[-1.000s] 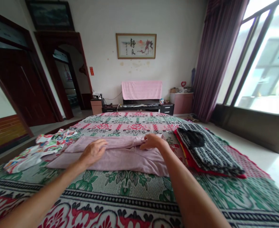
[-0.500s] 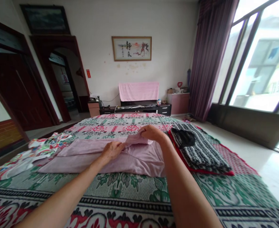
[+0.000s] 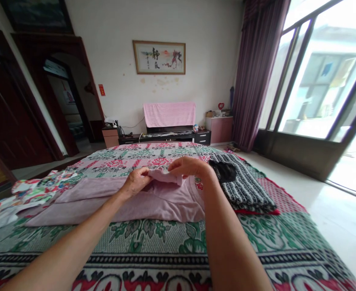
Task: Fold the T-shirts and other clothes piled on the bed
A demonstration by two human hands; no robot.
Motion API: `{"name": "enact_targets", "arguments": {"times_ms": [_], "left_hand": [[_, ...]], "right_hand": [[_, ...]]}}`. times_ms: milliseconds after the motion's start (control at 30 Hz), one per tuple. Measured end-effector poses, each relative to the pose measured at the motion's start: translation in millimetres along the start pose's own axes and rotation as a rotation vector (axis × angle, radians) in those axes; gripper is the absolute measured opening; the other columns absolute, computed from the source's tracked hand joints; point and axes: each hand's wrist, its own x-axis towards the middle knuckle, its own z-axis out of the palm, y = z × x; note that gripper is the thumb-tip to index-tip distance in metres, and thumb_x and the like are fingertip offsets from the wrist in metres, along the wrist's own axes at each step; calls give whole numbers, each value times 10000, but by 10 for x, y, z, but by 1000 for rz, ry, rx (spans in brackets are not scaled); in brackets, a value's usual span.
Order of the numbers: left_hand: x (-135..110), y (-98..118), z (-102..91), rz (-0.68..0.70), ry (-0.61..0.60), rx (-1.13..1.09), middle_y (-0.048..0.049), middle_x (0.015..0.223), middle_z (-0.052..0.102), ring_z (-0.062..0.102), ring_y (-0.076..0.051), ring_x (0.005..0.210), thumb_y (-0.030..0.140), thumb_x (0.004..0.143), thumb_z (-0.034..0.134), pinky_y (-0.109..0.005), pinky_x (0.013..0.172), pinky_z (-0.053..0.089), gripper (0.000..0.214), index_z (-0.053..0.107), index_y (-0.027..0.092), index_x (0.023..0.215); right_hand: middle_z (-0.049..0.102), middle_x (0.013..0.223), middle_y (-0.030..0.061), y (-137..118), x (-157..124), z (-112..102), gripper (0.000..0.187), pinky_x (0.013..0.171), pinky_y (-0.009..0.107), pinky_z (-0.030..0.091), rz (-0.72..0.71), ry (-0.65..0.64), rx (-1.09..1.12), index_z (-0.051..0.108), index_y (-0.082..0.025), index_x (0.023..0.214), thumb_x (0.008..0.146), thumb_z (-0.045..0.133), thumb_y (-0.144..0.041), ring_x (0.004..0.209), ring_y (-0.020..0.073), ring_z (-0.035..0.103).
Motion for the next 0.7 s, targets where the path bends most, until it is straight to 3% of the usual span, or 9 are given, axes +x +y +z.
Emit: {"name": "enact_targets", "arguments": {"times_ms": [100,200,300,367,467,567,633,700], "left_hand": [[-118,-63,-125,145,-185,170,-11,833,712,631,-155,806,115,681,478,-227,740,466,254,702,191,774],[-225,-138,-149,197,-330,271,-15,795,724,643,-157,778,71,650,441,-227,743,462,313,721,202,701],[-292,-146,-122,185,-254,331,-17,816,736,650,-165,798,89,666,445,-234,763,455,331,738,216,751],[-317,-111,-113,144,-160,364,-20,841,740,652,-169,798,129,707,456,-241,735,446,323,740,228,824],[-340,-42,-129,55,-112,430,-41,756,730,645,-175,719,281,793,477,-248,649,413,264,733,223,763],[-357,-5,-149,2,-173,486,-68,671,709,638,-183,685,461,823,468,-251,612,388,397,709,211,631],[-365,-5,-142,-33,-220,503,-79,667,710,642,-196,688,503,805,484,-257,601,385,417,710,209,613],[-372,-14,-114,-50,-252,508,-83,692,719,648,-203,699,462,779,524,-260,603,390,350,719,210,634]], "right_hand": [[719,948,31,-16,-66,-38,289,603,176,477,81,-94,146,673,-226,1049,801,609,-361,747,117,652],[718,948,53,88,-16,-56,199,561,160,463,175,76,70,675,-189,932,831,577,-330,732,114,661],[713,818,75,257,84,-23,145,471,178,428,314,273,-92,649,-135,728,801,564,-226,619,120,636],[692,704,71,347,131,25,163,439,191,409,410,309,-117,619,-122,641,778,555,-182,530,111,600],[642,553,50,410,161,98,219,421,193,393,523,220,-94,601,-110,576,778,560,-181,417,81,528],[614,483,34,421,177,150,277,388,187,366,600,19,-118,604,-105,559,790,584,-255,352,62,462],[622,484,33,420,189,182,278,382,177,369,633,-103,-120,622,-107,591,784,604,-306,367,67,484],[632,494,38,418,196,216,252,400,174,401,613,-137,-142,644,-110,629,748,650,-332,422,90,546]]}}
